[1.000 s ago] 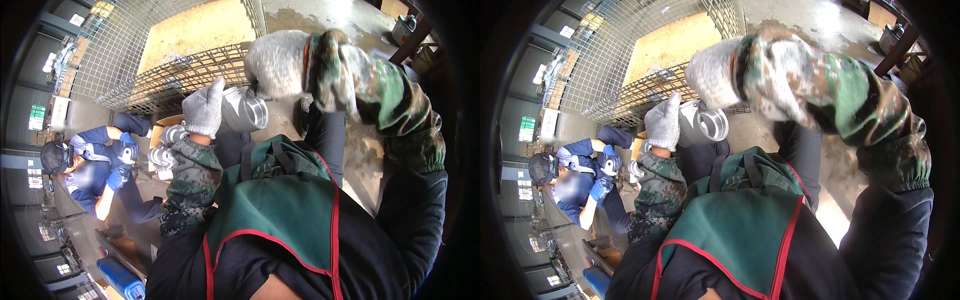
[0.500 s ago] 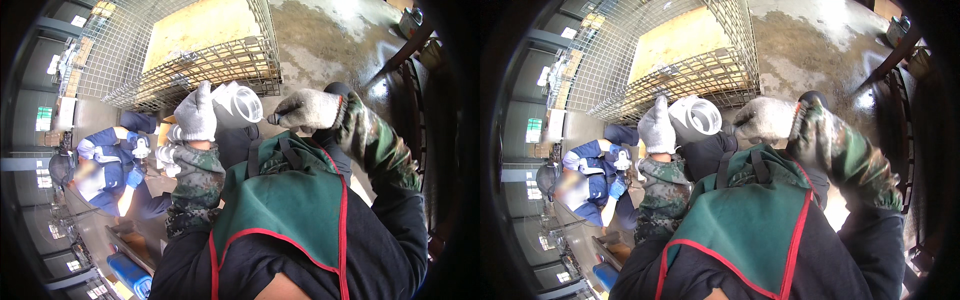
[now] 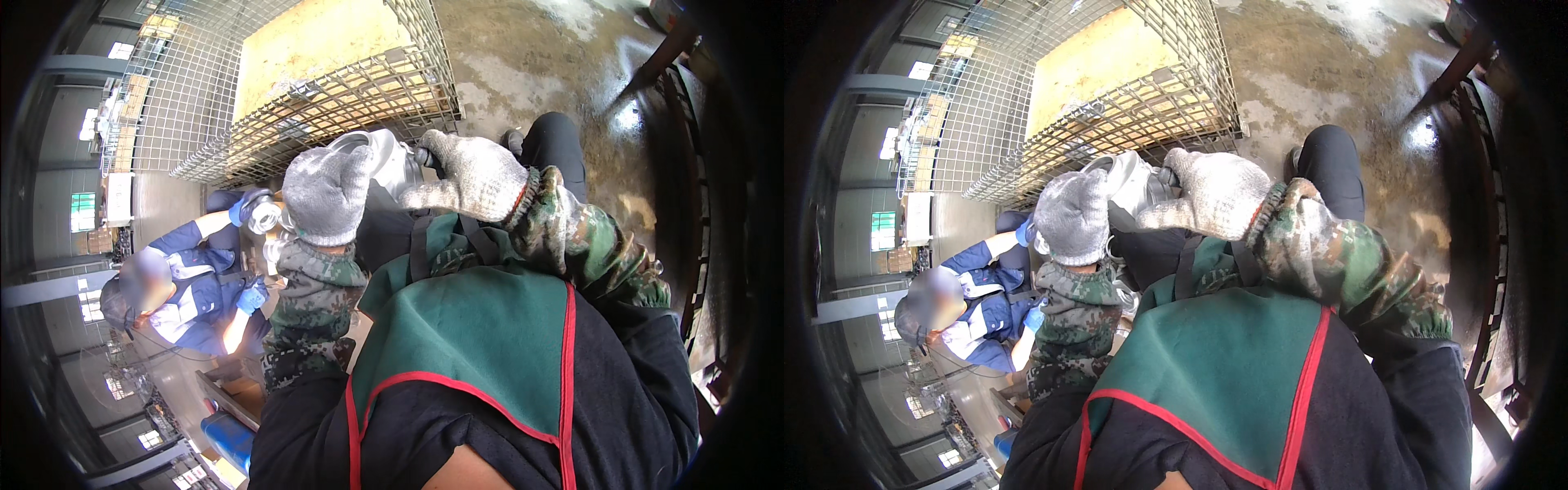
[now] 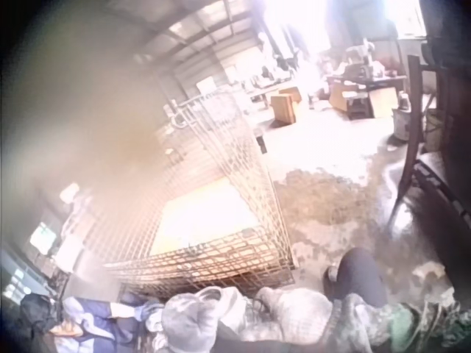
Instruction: The person repeatedly picks up cylindrical metal parts from a wire basket, uses a handheld tool to smooth the inner and outer surfaces, and places the finished parts onto a wooden board. A coworker performs a similar task nearby.
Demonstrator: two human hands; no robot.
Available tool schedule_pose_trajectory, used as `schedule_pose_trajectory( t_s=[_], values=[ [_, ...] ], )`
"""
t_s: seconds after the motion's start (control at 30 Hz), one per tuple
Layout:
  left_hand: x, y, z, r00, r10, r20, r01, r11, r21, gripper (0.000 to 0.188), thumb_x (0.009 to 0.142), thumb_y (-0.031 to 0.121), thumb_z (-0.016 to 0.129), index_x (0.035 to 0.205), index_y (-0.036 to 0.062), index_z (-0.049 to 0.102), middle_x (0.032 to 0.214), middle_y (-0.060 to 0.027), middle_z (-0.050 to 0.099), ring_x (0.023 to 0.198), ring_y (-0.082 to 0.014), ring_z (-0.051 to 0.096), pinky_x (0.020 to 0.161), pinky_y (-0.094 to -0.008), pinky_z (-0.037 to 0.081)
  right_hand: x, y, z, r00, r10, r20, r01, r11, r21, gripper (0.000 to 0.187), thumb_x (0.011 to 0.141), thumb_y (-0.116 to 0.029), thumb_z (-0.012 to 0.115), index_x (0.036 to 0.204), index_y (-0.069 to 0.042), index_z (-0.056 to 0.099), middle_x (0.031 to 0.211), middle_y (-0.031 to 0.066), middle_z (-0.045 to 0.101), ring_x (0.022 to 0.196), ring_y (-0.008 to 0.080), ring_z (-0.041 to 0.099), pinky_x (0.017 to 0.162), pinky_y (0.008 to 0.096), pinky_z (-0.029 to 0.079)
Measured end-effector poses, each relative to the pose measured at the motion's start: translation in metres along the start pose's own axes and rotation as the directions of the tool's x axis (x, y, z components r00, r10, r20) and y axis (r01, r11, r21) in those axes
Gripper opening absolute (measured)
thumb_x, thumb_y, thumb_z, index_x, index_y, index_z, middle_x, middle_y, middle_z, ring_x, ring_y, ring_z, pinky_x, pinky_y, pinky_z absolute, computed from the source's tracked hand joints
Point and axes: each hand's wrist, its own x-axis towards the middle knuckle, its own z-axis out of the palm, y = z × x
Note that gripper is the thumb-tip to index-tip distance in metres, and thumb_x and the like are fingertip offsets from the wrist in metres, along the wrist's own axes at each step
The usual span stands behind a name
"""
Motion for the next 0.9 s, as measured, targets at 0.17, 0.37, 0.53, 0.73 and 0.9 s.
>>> schedule_pose_trajectory(
  t_s=[0.17,0.37,0.53,0.73,0.9],
  values=[
    [0.000,-0.002,0.002,0.999,0.018,0.028,-0.018,1.000,-0.005,0.018,0.084,0.018,0.068,0.072,0.0052,0.068,0.068,-0.0135,0.064,0.064,-0.0310,0.062,0.060,-0.0404,0.048,-0.005,-0.011,-0.005,0.999,0.036,0.016,-0.033,0.991,-0.129,0.065,0.079,-0.062,0.063,0.102,-0.002,0.061,0.093,0.0205,0.066,0.093,0.0372,0.064,0.080,0.0465,0.051],
    [-0.001,0.003,0.002,0.997,0.046,0.058,-0.047,0.999,0.014,0.016,0.087,0.021,0.064,0.082,0.0087,0.073,0.074,-0.0098,0.068,0.067,-0.0284,0.065,0.063,-0.0383,0.050,-0.008,-0.015,-0.005,0.992,0.081,0.093,-0.066,0.987,-0.150,0.056,0.084,-0.055,0.060,0.097,0.000,0.063,0.089,0.0209,0.067,0.089,0.0371,0.065,0.079,0.0470,0.051],
    [-0.014,-0.003,0.008,0.996,-0.086,0.025,0.086,0.996,-0.035,0.021,0.091,0.022,0.062,0.084,0.0089,0.076,0.077,-0.0098,0.071,0.067,-0.0256,0.067,0.063,-0.0360,0.051,-0.012,-0.019,0.002,0.982,0.067,0.174,-0.055,0.996,-0.074,0.048,0.086,-0.050,0.059,0.093,-0.003,0.065,0.080,0.0197,0.067,0.080,0.0371,0.066,0.073,0.0466,0.052],
    [-0.041,-0.040,0.012,0.620,-0.762,0.185,0.730,0.476,-0.490,0.038,0.094,0.033,0.061,0.076,0.0000,0.065,0.068,-0.0036,0.062,0.059,-0.0122,0.056,0.055,-0.0300,0.047,-0.018,-0.002,-0.021,0.988,-0.128,0.082,0.122,0.989,0.079,0.061,0.061,-0.045,0.084,0.100,-0.004,0.060,0.087,0.0176,0.066,0.088,0.0378,0.065,0.075,0.0441,0.051],
    [-0.050,-0.047,0.005,0.607,-0.693,0.389,0.757,0.356,-0.549,0.038,0.097,0.040,0.055,0.076,0.0086,0.058,0.066,-0.0015,0.057,0.057,-0.0110,0.054,0.051,-0.0272,0.046,-0.011,-0.004,-0.020,0.937,-0.349,0.030,0.349,0.937,-0.021,0.064,0.057,-0.048,0.083,0.101,-0.006,0.061,0.089,0.0160,0.067,0.087,0.0363,0.065,0.074,0.0443,0.051]
  ],
)
